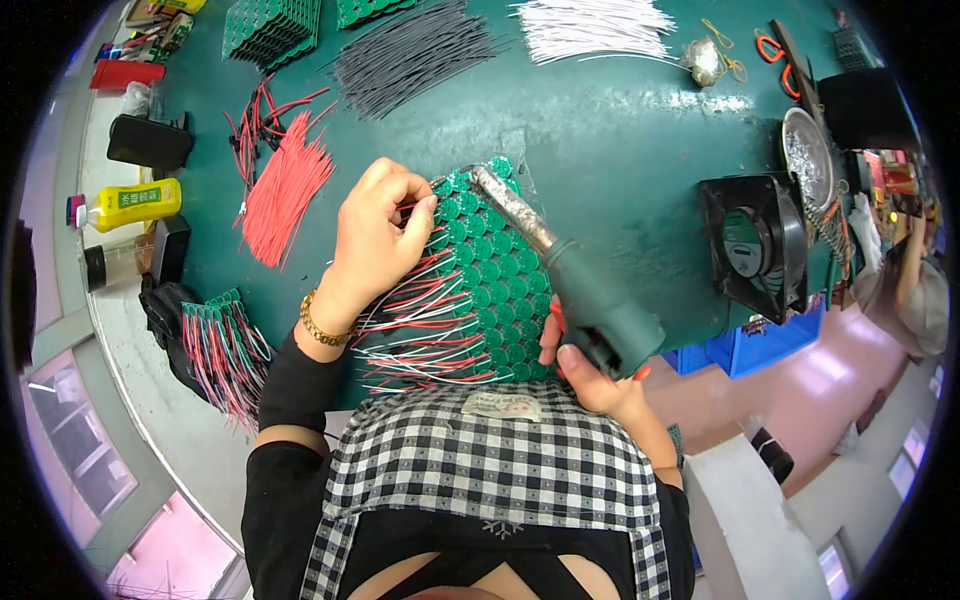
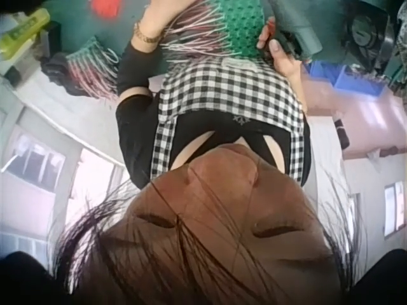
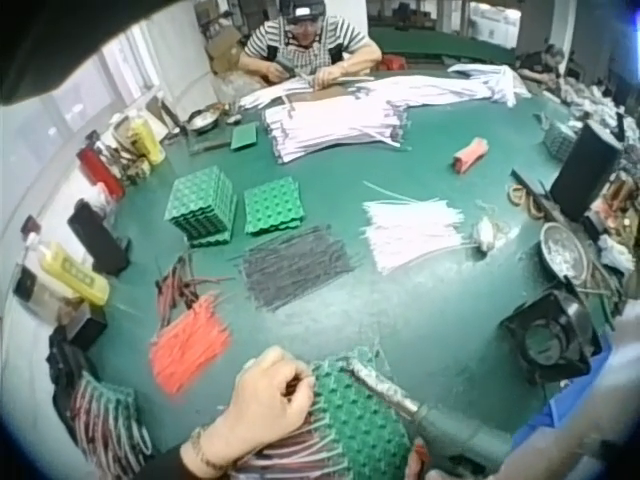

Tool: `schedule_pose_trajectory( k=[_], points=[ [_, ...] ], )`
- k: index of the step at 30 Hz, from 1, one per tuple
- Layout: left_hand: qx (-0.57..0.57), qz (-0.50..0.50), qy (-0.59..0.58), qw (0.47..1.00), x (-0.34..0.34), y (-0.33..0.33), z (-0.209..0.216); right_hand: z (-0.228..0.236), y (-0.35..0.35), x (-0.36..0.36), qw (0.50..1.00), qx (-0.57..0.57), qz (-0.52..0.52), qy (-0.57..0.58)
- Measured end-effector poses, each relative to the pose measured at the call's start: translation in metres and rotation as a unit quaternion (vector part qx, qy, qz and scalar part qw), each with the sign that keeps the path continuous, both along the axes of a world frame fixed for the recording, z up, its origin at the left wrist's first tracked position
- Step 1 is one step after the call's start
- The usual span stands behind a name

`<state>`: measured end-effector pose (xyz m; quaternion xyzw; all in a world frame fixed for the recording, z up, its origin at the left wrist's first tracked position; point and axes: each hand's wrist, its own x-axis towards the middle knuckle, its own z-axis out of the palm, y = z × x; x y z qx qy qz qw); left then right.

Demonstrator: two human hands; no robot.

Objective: The person solders electrical wires to small circular LED light modules using a soldering iron and solder wire.

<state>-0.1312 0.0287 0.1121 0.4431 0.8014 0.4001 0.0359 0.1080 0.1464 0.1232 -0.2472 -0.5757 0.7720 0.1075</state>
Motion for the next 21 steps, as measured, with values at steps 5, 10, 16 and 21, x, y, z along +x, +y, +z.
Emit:
schedule_pose_trajectory(
  k=[5, 10, 16, 21],
  points=[
    [0.004, -0.003, -0.007, 1.000, -0.0032, 0.0019, -0.0061, 0.0001, 0.0052, 0.0042, 0.997, 0.042, 0.058, 0.025],
    [0.037, -0.035, 0.017, 0.999, -0.0041, 0.0010, -0.0070, 0.0037, 0.0019, 0.0064, 0.998, 0.037, 0.045, -0.009],
    [0.037, -0.028, 0.046, 0.998, -0.0045, 0.0031, -0.0108, 0.0021, -0.0001, 0.0055, 0.999, 0.023, 0.024, -0.014],
    [0.034, -0.025, 0.052, 0.998, -0.0048, 0.0030, -0.0111, 0.0042, -0.0002, 0.0061, 0.998, 0.033, 0.034, -0.035]
  ],
)
